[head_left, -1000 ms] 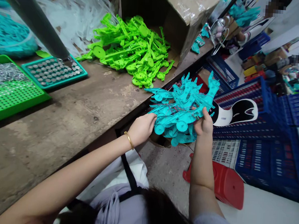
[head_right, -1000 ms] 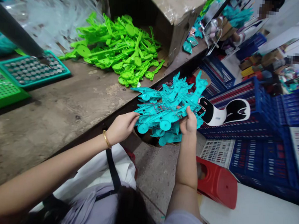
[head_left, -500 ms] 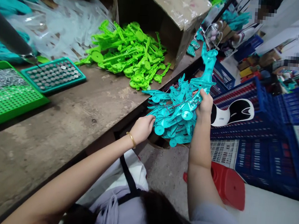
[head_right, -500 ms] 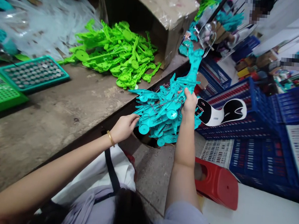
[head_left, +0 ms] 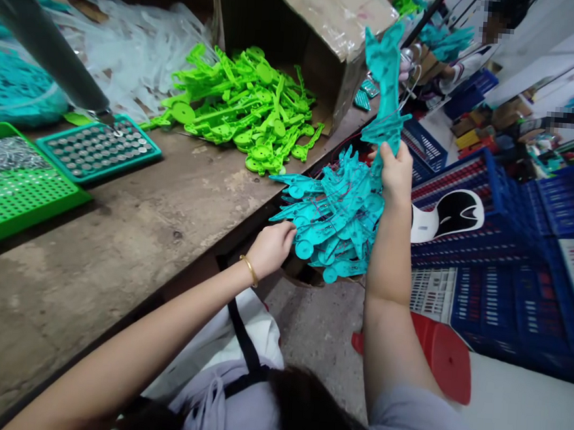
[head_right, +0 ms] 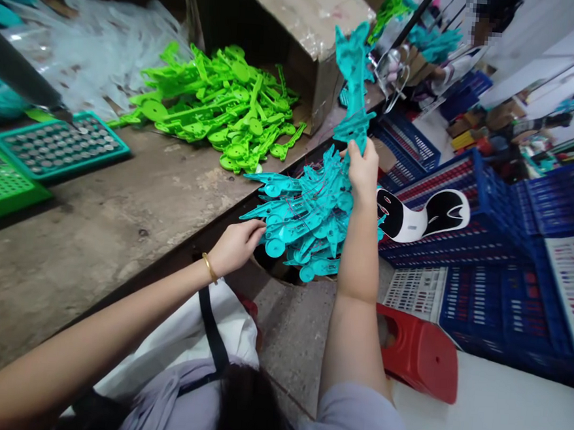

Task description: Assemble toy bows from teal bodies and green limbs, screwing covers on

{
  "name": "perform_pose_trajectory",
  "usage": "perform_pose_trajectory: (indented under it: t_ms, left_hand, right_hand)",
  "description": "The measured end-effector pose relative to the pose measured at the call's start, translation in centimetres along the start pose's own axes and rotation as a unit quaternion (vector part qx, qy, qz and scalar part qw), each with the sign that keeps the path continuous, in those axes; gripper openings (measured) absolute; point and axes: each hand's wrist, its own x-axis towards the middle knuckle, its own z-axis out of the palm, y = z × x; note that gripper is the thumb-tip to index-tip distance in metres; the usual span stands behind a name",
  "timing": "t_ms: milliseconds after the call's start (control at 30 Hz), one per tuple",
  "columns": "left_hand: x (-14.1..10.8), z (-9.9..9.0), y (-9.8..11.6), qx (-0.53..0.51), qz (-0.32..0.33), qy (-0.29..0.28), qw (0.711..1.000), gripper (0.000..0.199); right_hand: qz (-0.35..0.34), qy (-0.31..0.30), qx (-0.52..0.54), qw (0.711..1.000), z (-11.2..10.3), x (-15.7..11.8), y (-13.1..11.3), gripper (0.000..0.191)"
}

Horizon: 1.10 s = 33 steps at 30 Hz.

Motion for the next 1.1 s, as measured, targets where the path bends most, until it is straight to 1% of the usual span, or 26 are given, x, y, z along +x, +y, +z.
perform_pose_trajectory:
  t_ms: [67,133,267,333,400,467,500,567,667,733,767,800,867,900,933,967,1000,1033,1067,1100]
  left_hand:
    - [0.0,0.0,0.0,0.001,0.003,0.004,1.0,0.023]
    - [0.1,0.1,0.0,0.006,0.002,0.005,1.0,0.022]
    - [0.2,0.2,-0.1,0.011,0.0,0.004,1.0,0.023]
    - [0.3,0.2,0.0,0.014,0.001,0.003,1.0,0.023]
    - [0.3,0.2,0.0,0.018,0.003,0.003,1.0,0.023]
    - [0.1,-0.1,0.1,0.035,0.01,0.007,0.999,0.022]
    - [0.0,-0.4,0.2,0.048,0.019,0.012,0.999,0.022]
    - [-0.2,-1.0,0.2,0.067,0.042,0.031,0.996,0.023]
    - [-0.4,-2.6,0.3,0.041,0.059,0.08,0.994,0.023]
    - [-0.4,-4.1,0.3,-0.001,0.056,0.129,0.99,0.023]
    - [-0.5,-5.0,0.3,-0.026,0.051,0.158,0.986,0.023]
    - [-0.6,-6.0,0.3,-0.061,0.041,0.187,0.98,0.024]
    - [-1.0,-8.3,0.3,-0.172,0.012,0.233,0.957,0.029]
    - [-1.4,-9.4,0.3,-0.245,-0.004,0.237,0.94,0.033]
    - [-1.8,-10.6,0.2,-0.318,-0.017,0.221,0.922,0.038]
    - [-2.3,-11.7,0.2,-0.381,-0.025,0.186,0.906,0.043]
    - [-2.9,-12.6,0.1,-0.422,-0.025,0.135,0.896,0.047]
    - [-3.7,-13.3,-0.1,-0.439,-0.017,0.074,0.895,0.049]
    - [-4.5,-13.7,-0.2,-0.431,-0.004,0.018,0.902,0.049]
    - [-5.5,-13.9,-0.5,-0.403,0.012,-0.021,0.915,0.049]
  right_hand:
    - [-0.033,0.039,0.043,0.998,-0.3,0.4,-0.1,0.027]
    - [-0.072,0.065,0.079,0.992,-0.6,0.7,-0.3,0.028]
    - [-0.138,0.083,0.153,0.975,-0.5,0.0,-0.6,0.028]
    - [-0.135,0.079,0.158,0.975,0.0,-0.7,-0.8,0.026]
    - [-0.114,0.071,0.158,0.978,0.5,-1.3,-1.2,0.021]
    - [-0.103,0.069,0.189,0.974,0.7,-1.8,-2.3,0.017]
    - [-0.105,0.073,0.222,0.967,0.7,-1.9,-3.1,0.018]
    - [-0.108,0.077,0.306,0.943,0.4,-2.0,-5.4,0.023]
    - [-0.088,0.083,0.448,0.886,0.1,-2.3,-9.5,0.032]
    - [-0.056,0.088,0.524,0.846,0.4,-2.9,-11.8,0.032]
    - [-0.042,0.079,0.544,0.835,0.8,-3.5,-12.7,0.031]
    - [-0.029,0.053,0.548,0.834,1.2,-4.2,-13.4,0.03]
    - [-0.007,-0.037,0.514,0.857,2.6,-6.3,-14.1,0.033]
    - [0.009,-0.091,0.479,0.873,3.3,-7.7,-14.3,0.035]
    - [0.029,-0.14,0.437,0.888,4.2,-9.2,-14.3,0.035]
    - [0.056,-0.179,0.396,0.899,5.2,-10.8,-14.2,0.032]
    - [0.081,-0.208,0.359,0.906,6.2,-12.6,-14.1,0.027]
    - [0.103,-0.231,0.329,0.91,7.4,-14.3,-13.8,0.024]
    - [0.117,-0.25,0.309,0.91,8.6,-16.0,-13.4,0.029]
    - [0.122,-0.269,0.296,0.908,9.8,-17.6,-12.9,0.036]
